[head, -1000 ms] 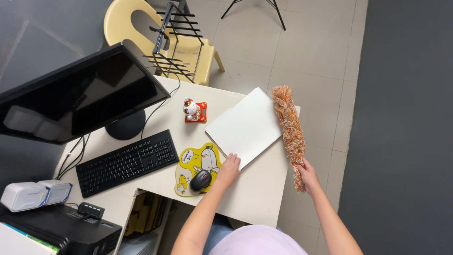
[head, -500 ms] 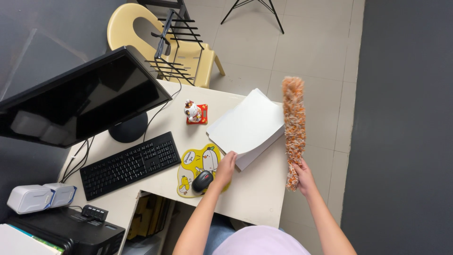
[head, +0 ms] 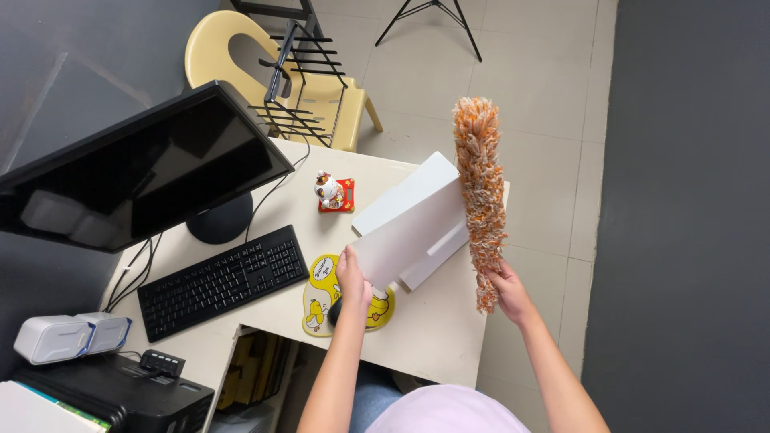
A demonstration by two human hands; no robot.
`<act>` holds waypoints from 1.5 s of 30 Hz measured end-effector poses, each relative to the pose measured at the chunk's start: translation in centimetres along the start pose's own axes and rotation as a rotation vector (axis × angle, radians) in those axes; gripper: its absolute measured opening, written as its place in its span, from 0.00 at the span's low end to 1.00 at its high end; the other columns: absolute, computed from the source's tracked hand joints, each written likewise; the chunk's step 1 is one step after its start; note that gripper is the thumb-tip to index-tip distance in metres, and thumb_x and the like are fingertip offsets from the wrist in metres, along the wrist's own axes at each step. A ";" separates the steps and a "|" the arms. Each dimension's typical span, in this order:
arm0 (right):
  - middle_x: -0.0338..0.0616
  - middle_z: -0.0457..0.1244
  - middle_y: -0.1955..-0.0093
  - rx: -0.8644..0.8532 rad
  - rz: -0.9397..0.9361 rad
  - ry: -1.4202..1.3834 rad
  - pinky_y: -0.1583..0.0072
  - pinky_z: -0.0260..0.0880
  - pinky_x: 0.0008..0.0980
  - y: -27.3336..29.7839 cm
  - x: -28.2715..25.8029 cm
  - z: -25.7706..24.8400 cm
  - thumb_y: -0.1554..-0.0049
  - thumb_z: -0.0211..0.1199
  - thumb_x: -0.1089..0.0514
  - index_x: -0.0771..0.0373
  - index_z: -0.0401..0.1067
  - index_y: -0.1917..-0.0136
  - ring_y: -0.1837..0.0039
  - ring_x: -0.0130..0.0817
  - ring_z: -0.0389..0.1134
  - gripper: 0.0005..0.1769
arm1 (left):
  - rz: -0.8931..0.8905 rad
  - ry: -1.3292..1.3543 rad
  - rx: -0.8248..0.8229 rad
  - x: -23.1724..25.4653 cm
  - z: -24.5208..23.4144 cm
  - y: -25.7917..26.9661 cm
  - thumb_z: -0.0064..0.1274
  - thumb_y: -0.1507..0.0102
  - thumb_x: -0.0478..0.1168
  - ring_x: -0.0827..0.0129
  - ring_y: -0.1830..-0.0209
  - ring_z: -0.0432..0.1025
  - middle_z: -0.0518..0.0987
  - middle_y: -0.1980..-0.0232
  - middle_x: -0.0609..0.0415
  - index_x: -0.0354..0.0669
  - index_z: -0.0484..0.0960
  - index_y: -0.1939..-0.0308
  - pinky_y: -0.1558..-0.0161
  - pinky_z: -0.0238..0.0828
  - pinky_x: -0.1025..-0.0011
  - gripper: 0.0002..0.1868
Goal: The person uses a fluffy duster to wipe the surface of a desk and the covers of several books and paper packages. They repeatedly pick up the items, dust them, and place them into a black mesh tray next to a printer.
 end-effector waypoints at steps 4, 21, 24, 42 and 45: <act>0.38 0.66 0.40 -0.012 0.071 0.013 0.44 0.70 0.34 0.7 -0.6 2.1 0.36 0.56 0.60 0.63 0.63 0.27 0.44 0.27 0.67 0.24 | -0.069 0.066 0.062 -0.2 -1.1 -0.9 0.38 0.27 0.47 0.60 0.42 0.75 0.78 0.41 0.44 0.32 0.71 0.38 0.40 0.73 0.62 0.22; 0.35 0.68 0.37 -0.490 0.410 0.783 0.36 0.67 0.26 4.1 5.5 2.3 0.37 0.57 0.61 0.54 0.64 0.24 0.39 0.22 0.66 0.28 | -0.266 -0.155 -0.019 -12.7 -9.1 -3.2 0.42 0.35 0.25 0.55 0.34 0.70 0.71 0.31 0.46 0.42 0.64 0.30 0.38 0.73 0.56 0.28; 0.39 0.68 0.40 -0.092 0.457 0.647 0.42 0.69 0.31 2.0 7.1 -4.2 0.38 0.54 0.63 0.55 0.63 0.24 0.44 0.26 0.66 0.30 | -0.261 -0.137 0.041 -10.1 -8.9 -2.5 0.40 0.33 0.26 0.59 0.34 0.71 0.70 0.29 0.48 0.43 0.62 0.29 0.39 0.75 0.60 0.27; 0.57 0.70 0.43 0.128 0.133 1.092 0.41 0.70 0.39 -1.8 7.8 2.4 0.38 0.54 0.55 0.53 0.61 0.25 0.44 0.47 0.71 0.28 | -0.029 -0.197 0.116 7.8 -7.0 5.3 0.42 0.31 0.30 0.60 0.37 0.73 0.74 0.33 0.41 0.33 0.63 0.30 0.37 0.74 0.61 0.24; 0.59 0.68 0.42 0.100 0.041 1.129 0.39 0.68 0.43 -1.6 7.1 4.3 0.41 0.58 0.53 0.55 0.60 0.27 0.41 0.53 0.70 0.30 | 0.154 -0.172 0.000 11.4 -8.5 7.8 0.42 0.31 0.30 0.66 0.38 0.72 0.75 0.35 0.45 0.36 0.67 0.31 0.36 0.70 0.65 0.23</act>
Point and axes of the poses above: each hand's wrist, its own y-axis away from the middle knuckle, its own z-axis out of the palm, x = y × z, the point moved 4 cm from there along -y, towards the middle knuckle
